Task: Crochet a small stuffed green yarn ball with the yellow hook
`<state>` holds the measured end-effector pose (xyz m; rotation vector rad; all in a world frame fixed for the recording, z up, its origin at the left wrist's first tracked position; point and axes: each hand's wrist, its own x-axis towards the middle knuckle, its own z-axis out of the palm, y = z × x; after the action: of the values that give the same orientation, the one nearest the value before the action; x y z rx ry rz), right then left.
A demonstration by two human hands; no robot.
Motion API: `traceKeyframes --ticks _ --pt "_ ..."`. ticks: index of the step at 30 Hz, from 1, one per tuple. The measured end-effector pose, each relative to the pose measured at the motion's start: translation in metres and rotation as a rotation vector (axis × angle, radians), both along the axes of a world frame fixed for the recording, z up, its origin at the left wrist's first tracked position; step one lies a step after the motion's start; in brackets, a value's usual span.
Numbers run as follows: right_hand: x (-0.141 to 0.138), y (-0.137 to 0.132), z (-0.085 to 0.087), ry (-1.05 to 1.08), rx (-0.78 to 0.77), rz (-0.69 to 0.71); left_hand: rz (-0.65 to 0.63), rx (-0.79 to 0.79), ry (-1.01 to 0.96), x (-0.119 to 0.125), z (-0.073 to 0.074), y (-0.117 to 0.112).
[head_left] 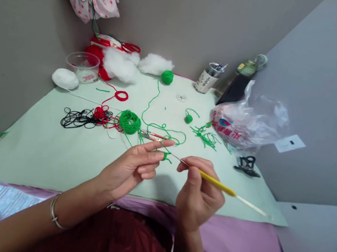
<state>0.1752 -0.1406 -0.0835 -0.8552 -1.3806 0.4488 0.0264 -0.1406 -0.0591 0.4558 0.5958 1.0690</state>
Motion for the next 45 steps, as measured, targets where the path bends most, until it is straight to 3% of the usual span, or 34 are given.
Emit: traceKeyframes --ticks 3,8,13,16,20,26,31,37,40,45 --pt "0.001 0.003 0.004 0.152 -0.116 0.128 0.070 0.066 0.080 -0.001 0.000 0.001" --pt "-0.001 0.004 0.002 0.068 -0.155 0.191 0.077 0.138 0.199 0.005 -0.001 -0.003" --pt "0.003 0.007 0.002 0.398 -0.318 0.352 0.084 0.162 0.242 0.003 0.000 -0.003" --pt "0.005 0.008 0.003 0.455 -0.332 0.410 0.092 0.168 0.255 0.001 0.002 -0.004" --pt "0.009 0.005 0.004 0.347 -0.276 0.388 0.111 0.211 0.315 0.000 -0.001 -0.004" --pt "0.014 -0.004 0.007 0.028 -0.119 0.226 0.140 0.308 0.492 -0.004 -0.006 -0.005" --pt "0.016 -0.007 0.008 -0.138 -0.012 0.199 0.169 0.342 0.590 -0.005 -0.005 -0.007" --pt "0.011 -0.008 0.004 -0.394 0.223 0.073 0.217 0.348 0.631 -0.001 -0.006 -0.008" --pt "0.009 -0.009 0.002 -0.442 0.299 0.012 0.223 0.341 0.624 0.000 -0.006 -0.008" --pt "0.009 -0.009 0.004 -0.387 0.238 0.032 0.279 0.365 0.641 0.002 -0.004 -0.010"
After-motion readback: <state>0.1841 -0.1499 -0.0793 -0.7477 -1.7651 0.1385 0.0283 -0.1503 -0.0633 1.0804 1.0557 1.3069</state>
